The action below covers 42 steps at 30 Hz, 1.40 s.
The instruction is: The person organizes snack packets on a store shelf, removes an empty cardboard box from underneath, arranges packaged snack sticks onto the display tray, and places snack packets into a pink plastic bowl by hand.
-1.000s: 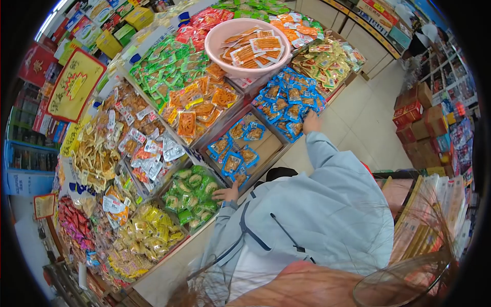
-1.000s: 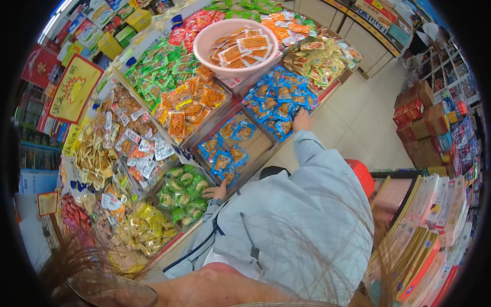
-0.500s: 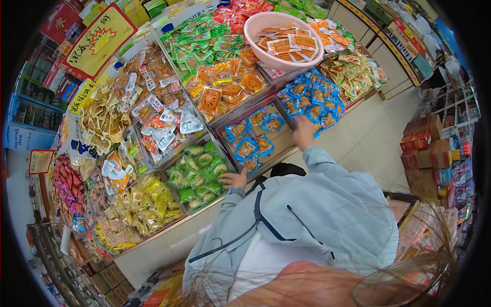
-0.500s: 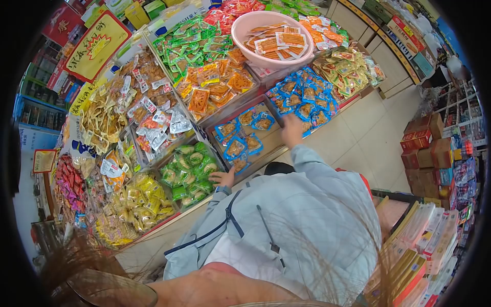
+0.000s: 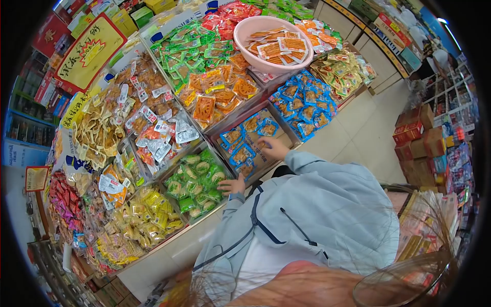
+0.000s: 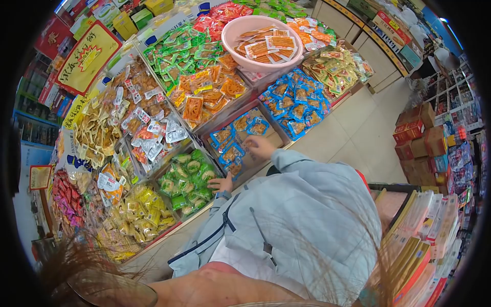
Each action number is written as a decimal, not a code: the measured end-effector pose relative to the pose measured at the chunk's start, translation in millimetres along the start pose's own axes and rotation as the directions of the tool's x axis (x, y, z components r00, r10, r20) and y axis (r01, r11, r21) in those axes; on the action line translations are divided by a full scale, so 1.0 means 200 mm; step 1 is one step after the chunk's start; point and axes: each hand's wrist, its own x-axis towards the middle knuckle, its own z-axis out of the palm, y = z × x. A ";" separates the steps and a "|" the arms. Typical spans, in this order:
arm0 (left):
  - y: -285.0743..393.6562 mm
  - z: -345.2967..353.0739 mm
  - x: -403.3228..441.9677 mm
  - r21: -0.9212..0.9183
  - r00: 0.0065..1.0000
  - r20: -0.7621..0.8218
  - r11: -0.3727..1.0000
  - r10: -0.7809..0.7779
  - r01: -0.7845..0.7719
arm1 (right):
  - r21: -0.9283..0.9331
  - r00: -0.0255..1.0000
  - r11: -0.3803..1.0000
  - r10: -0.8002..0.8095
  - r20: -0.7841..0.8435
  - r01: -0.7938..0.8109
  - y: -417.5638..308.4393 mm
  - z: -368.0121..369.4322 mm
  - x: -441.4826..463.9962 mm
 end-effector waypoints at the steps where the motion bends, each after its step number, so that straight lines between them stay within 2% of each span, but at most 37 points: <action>1: 0.00 0.00 0.00 0.002 1.000 0.006 1.000 -0.003 0.003 | 0.039 0.990 0.995 -0.090 -0.111 0.095 -0.02 -0.06 -0.02; 3: 0.01 -0.01 0.00 -0.001 1.000 0.017 1.000 -0.009 0.009 | 0.174 0.963 0.984 0.071 -0.259 -0.025 -0.14 -0.25 -0.07; 4: 0.02 -0.01 0.00 0.005 1.000 0.015 1.000 -0.018 0.018 | -0.012 0.902 0.995 -0.091 -0.422 0.094 -0.10 -0.34 -0.04; 5: 0.02 0.00 0.01 0.010 1.000 0.014 1.000 -0.028 0.028 | -0.213 0.799 0.960 -0.269 -0.538 0.180 -0.06 -0.46 0.00; 6: 0.02 0.01 0.03 0.017 0.999 0.011 0.999 -0.038 0.038 | -0.213 0.734 0.949 -0.316 -0.601 0.234 -0.06 -0.60 0.06; 7: 0.01 0.02 0.04 0.012 0.999 0.016 0.999 -0.038 0.038 | -0.286 0.731 0.952 -0.275 -0.624 0.113 -0.02 -0.74 0.11; 9: 0.00 0.03 0.07 0.013 0.999 0.022 0.999 -0.035 0.034 | -0.587 0.664 0.806 -0.401 -0.632 -0.072 -0.03 -0.93 0.19; 12: 0.04 -0.02 0.04 0.033 0.992 0.109 0.998 -0.064 0.061 | -0.550 0.727 0.694 -0.055 -0.684 -0.465 -0.16 -0.95 0.22; 13: 0.04 0.00 0.05 -0.007 0.996 0.085 0.999 -0.039 0.040 | -0.587 0.773 0.705 -0.088 -0.628 -0.397 -0.19 -0.91 0.21; 15: -0.02 0.04 0.08 -0.083 1.000 0.030 0.997 -0.004 0.007 | -0.606 0.810 0.783 -0.260 -0.526 -0.141 -0.06 -0.75 0.23; 16: -0.02 0.04 0.09 -0.035 0.999 0.044 0.999 -0.023 0.024 | -0.619 0.810 0.785 -0.387 -0.441 0.038 -0.05 -0.63 0.20; 17: -0.02 0.03 0.09 0.014 0.998 0.055 0.999 -0.042 0.042 | -0.507 0.843 0.855 -0.352 -0.406 0.113 -0.04 -0.48 0.19; 18: -0.02 0.02 0.09 0.063 0.996 0.065 0.996 -0.062 0.058 | -0.515 0.842 0.811 -0.464 -0.275 0.278 0.06 -0.35 0.19; 19: -0.02 0.02 0.09 0.092 0.995 0.072 0.994 -0.067 0.061 | -0.474 0.836 0.805 -0.502 -0.222 0.358 0.08 -0.21 0.16; 21: -0.01 -0.01 0.08 0.102 0.995 0.075 0.993 -0.066 0.058 | -0.573 0.913 0.787 -0.377 -0.156 0.227 0.18 0.07 0.13; 23: -0.02 -0.01 0.07 0.104 0.996 0.070 0.993 -0.055 0.048 | -0.678 0.987 0.719 -0.146 0.068 0.153 -0.10 0.15 0.01; 26: -0.02 0.02 0.08 0.104 0.997 0.063 0.994 -0.045 0.039 | -0.762 0.954 0.575 -0.147 0.262 0.298 -0.05 0.27 -0.04; 29: -0.01 0.02 0.08 0.098 0.998 0.057 0.995 -0.037 0.031 | -0.696 0.960 0.661 -0.172 0.222 0.280 -0.07 0.31 -0.03; 32: -0.02 0.02 0.06 0.109 0.998 0.053 0.994 -0.034 0.028 | -0.547 0.951 0.779 -0.230 0.205 0.306 0.03 0.37 0.03; 35: -0.01 0.00 0.04 0.132 0.999 0.049 0.991 -0.024 0.018 | -0.240 0.985 0.967 -0.045 0.167 0.085 0.04 0.42 0.08; 38: -0.01 0.01 0.05 0.147 0.998 0.059 0.989 -0.019 0.010 | -0.153 0.977 0.972 -0.158 0.146 0.180 -0.01 0.40 0.10; 41: -0.02 0.05 0.07 0.161 0.995 0.095 0.987 -0.012 -0.003 | -0.162 0.977 0.981 -0.076 0.199 0.110 0.02 0.39 0.13; 42: -0.01 0.07 0.08 0.165 0.995 0.104 0.986 -0.008 -0.009 | -0.141 0.973 0.977 -0.132 0.188 0.160 0.05 0.37 0.14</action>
